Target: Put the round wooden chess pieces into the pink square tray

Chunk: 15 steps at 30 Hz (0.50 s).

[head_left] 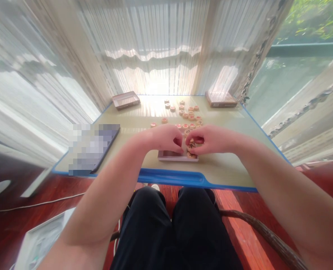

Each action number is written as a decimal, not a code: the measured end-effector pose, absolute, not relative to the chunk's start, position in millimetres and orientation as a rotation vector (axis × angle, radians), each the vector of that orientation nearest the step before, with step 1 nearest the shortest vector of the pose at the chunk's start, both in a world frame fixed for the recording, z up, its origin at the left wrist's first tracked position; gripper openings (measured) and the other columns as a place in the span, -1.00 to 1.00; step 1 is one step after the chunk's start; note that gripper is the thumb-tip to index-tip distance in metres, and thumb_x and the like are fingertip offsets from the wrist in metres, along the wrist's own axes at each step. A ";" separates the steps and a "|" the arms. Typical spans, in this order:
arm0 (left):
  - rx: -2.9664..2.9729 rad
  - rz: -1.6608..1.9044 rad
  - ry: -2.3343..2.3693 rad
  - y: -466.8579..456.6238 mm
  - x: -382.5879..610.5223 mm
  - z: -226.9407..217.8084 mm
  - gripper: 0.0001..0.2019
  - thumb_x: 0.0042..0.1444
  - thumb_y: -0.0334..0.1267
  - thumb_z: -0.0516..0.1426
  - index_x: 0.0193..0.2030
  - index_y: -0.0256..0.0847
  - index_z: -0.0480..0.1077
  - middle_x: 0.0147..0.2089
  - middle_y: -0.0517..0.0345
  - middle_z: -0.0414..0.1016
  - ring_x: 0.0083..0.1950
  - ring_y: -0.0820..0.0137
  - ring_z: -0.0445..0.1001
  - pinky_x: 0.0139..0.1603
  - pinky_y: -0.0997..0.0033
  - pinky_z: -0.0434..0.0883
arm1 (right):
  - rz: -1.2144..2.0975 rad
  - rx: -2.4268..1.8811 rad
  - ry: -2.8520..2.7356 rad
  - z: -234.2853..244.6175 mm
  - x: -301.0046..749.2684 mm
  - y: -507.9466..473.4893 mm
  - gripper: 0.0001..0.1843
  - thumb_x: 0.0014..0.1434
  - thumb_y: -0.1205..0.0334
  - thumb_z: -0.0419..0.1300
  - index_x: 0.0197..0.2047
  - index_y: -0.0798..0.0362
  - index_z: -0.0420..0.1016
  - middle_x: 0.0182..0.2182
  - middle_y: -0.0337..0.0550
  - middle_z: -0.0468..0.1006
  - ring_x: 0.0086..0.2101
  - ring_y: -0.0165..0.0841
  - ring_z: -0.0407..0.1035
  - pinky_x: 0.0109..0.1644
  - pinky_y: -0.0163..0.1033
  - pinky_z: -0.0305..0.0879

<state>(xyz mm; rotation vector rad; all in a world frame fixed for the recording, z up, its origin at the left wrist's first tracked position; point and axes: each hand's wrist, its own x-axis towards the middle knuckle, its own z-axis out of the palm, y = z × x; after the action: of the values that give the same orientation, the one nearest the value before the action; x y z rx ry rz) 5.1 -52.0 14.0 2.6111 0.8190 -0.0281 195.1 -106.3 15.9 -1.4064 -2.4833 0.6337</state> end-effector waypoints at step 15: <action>2.660 -0.078 0.848 -50.4 4.2 15.8 -0.78 -0.03 -0.19 0.05 -0.39 -0.17 0.52 -0.45 0.23 0.49 -0.44 0.48 0.35 -0.42 0.48 0.19 | 0.533 -1.420 -2.489 14.1 193.8 -106.0 -0.83 -0.07 0.22 0.16 -0.34 0.01 0.47 -0.53 -0.27 0.37 -0.50 -0.44 0.19 -0.42 -0.30 0.00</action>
<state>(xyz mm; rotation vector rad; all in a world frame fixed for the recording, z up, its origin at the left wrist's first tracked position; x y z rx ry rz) 4.2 -50.4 15.8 2.6596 0.8481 -0.0779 193.8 -106.0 14.1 -1.4199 -2.4891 0.5334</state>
